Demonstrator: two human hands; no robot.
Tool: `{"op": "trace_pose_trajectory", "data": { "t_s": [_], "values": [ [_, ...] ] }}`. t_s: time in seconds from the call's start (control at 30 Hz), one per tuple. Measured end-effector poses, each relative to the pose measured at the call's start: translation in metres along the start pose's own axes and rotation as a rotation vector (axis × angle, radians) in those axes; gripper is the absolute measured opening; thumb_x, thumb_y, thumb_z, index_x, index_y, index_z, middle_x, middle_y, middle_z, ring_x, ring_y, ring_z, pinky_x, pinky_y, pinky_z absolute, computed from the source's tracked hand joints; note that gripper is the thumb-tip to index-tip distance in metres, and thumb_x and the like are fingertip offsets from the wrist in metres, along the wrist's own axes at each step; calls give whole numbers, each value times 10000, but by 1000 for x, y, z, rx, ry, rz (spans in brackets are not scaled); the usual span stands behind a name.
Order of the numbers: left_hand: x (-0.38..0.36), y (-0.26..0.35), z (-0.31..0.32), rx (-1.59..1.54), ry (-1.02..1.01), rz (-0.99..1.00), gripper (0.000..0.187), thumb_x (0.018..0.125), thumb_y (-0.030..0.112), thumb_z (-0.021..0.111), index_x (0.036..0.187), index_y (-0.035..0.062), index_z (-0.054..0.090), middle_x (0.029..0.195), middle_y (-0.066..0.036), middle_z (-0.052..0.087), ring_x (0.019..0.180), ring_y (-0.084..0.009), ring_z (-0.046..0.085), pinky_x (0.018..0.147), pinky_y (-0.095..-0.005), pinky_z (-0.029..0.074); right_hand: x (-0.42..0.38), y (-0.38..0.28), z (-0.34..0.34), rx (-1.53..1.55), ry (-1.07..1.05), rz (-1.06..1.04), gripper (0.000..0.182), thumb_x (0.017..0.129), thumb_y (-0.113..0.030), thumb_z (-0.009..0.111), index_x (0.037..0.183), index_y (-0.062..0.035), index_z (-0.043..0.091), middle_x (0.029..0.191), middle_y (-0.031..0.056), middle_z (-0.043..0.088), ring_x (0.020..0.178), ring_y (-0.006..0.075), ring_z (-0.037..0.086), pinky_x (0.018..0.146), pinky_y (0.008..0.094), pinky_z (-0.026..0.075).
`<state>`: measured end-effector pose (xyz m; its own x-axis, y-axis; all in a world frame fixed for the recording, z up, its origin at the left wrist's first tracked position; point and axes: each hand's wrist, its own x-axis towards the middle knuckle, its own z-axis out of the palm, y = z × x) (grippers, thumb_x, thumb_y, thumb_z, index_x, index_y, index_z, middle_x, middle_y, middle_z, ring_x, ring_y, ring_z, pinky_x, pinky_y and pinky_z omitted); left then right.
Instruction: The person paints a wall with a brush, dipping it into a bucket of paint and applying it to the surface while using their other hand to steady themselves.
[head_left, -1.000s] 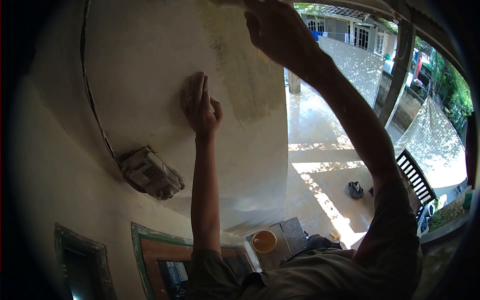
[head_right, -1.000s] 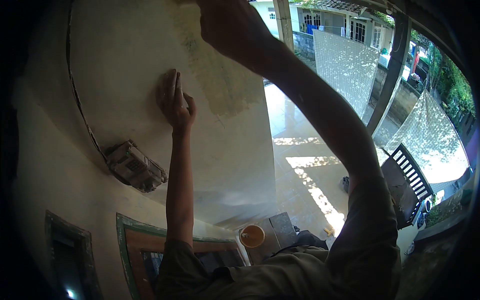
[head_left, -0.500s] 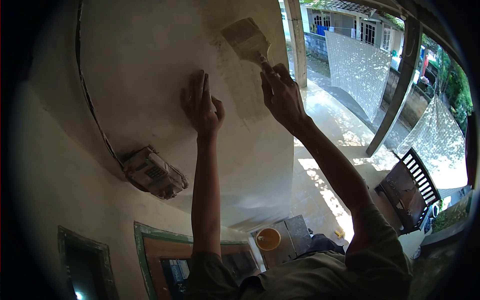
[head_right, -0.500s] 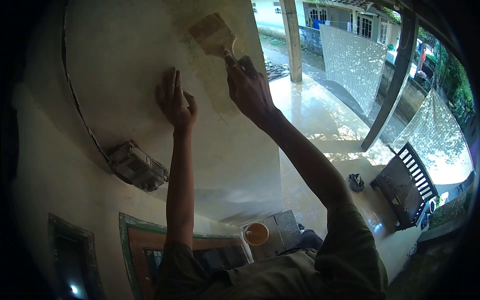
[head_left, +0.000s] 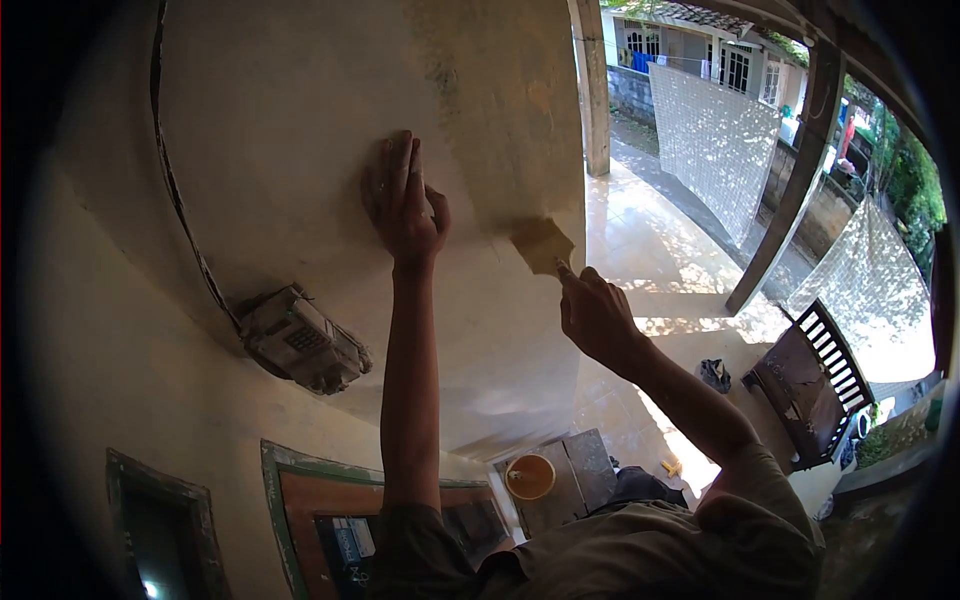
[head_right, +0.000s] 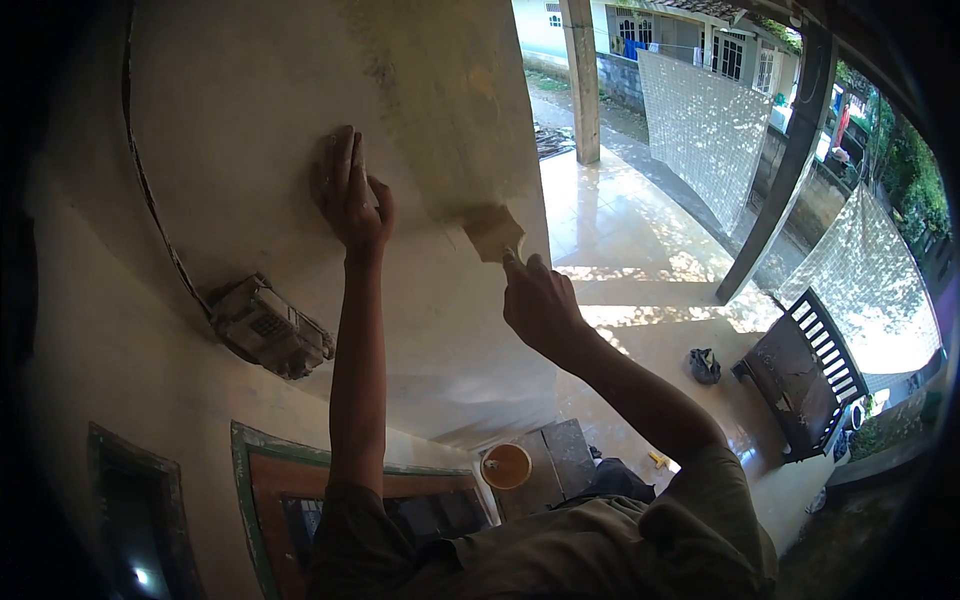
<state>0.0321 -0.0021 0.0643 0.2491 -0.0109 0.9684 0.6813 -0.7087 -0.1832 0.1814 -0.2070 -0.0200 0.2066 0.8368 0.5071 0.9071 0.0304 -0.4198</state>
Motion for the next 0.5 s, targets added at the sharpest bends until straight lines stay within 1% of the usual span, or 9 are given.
{"op": "trace_pose_trajectory", "data": {
  "t_s": [0.03,0.07,0.1,0.17,0.23,0.3,0.37,0.43,0.5],
  "values": [
    [0,0,0,5,0,0,515,798,115,456,1306,53,505,1387,-64,475,1296,-263,429,1070,-484,253,-3,-1,-7,-60,-126,33,367,793,-42,509,1143,65,527,797,265,560,656,405,610,571,472,514],
    [-1,0,1,8,0,1,516,798,115,456,1308,55,503,1389,-62,472,1296,-260,428,1070,-484,253,3,-2,-18,-48,-164,28,251,757,-34,514,978,69,572,726,277,590,698,417,629,627,488,524],
    [-1,0,1,2,1,-1,516,798,115,456,1308,55,503,1389,-62,472,1296,-260,428,1070,-484,253,12,0,-25,-9,-194,2,181,738,-27,506,877,63,580,720,287,603,707,416,639,669,489,529],
    [-1,-1,1,-13,12,5,517,798,113,456,1310,58,501,1388,-59,472,1294,-258,430,1069,-484,255,42,9,-34,27,-236,-44,169,729,-39,510,831,72,588,735,287,612,722,414,646,688,479,536],
    [0,-1,2,-12,16,8,519,796,112,456,1311,59,500,1387,-58,473,1293,-259,431,1068,-487,258,77,1,-56,-69,-184,-45,214,739,-34,506,891,59,624,754,251,642,688,351,662,640,451,538],
    [-1,-1,2,-9,21,15,521,794,112,456,1311,59,500,1386,-58,474,1291,-260,432,1066,-489,262,117,-31,-106,-67,-499,135,156,740,-56,535,810,51,625,683,203,642,550,280,650,493,396,526],
    [-1,-1,2,-3,9,6,525,792,111,454,1312,56,498,1387,-58,473,1290,-265,431,1063,-495,269,181,-9,-107,-202,-641,-87,148,758,-73,542,755,54,618,599,156,600,436,210,584,376,333,463],
    [0,0,0,-7,8,6,527,790,112,454,1313,56,497,1387,-59,473,1290,-268,431,1062,-497,271,198,-46,-153,4,-613,115,160,787,-62,552,690,58,594,555,139,564,397,215,543,349,342,428],
    [-1,0,-1,-12,5,2,529,789,112,454,1313,55,496,1387,-60,472,1289,-270,430,1061,-500,274,218,-78,-192,-42,-573,147,155,844,-77,541,868,60,607,594,172,566,425,261,553,391,383,446]
  ]
}}
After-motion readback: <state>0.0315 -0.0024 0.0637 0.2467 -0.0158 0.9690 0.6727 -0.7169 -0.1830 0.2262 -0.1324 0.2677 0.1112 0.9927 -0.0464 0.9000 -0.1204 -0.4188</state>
